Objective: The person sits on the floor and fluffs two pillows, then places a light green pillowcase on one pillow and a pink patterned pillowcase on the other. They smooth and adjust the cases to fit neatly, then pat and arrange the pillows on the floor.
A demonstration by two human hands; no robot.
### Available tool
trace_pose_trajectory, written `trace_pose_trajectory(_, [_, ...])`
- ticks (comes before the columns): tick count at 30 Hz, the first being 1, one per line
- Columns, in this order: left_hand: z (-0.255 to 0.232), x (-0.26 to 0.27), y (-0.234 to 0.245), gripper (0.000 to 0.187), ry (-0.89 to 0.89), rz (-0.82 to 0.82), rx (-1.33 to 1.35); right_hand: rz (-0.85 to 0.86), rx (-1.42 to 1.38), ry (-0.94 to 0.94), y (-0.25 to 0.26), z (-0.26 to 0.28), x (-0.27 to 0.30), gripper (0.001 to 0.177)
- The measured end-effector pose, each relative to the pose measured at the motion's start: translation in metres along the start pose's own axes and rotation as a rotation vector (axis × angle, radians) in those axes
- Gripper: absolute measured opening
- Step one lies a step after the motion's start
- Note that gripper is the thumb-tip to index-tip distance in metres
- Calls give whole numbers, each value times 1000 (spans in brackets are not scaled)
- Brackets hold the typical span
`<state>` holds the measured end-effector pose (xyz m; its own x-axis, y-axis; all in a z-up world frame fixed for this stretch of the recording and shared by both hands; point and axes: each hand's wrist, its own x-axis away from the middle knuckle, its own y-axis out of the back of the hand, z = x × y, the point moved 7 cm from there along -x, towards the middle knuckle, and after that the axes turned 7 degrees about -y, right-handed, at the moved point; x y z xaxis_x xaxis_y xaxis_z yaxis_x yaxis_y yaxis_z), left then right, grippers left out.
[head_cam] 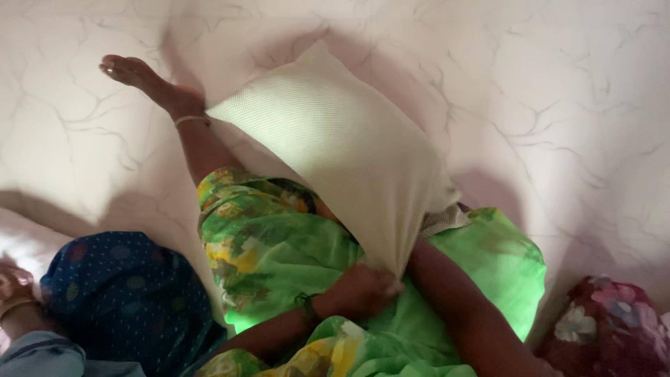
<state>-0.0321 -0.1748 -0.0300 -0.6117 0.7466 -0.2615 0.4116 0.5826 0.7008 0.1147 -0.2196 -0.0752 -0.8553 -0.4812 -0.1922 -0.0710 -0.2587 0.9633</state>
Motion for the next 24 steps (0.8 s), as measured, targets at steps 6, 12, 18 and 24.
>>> trace_pose_trajectory(6, [113, 52, 89, 10, 443, -619, -309, 154, 65, -21, -40, -1, -55, 58])
trace_pose_trajectory(12, [112, 52, 110, 17, 548, -590, -307, -81, -89, -177, -21, -104, -24, 64])
trace_pose_trajectory(18, [132, -20, 86, 16, 475, -616, -361, -566, -345, -362, 39, -206, 22, 77])
trace_pose_trajectory(24, [71, -132, -11, 35, -270, -440, -227, -391, -1417, -1085, -16, -250, 66, 62])
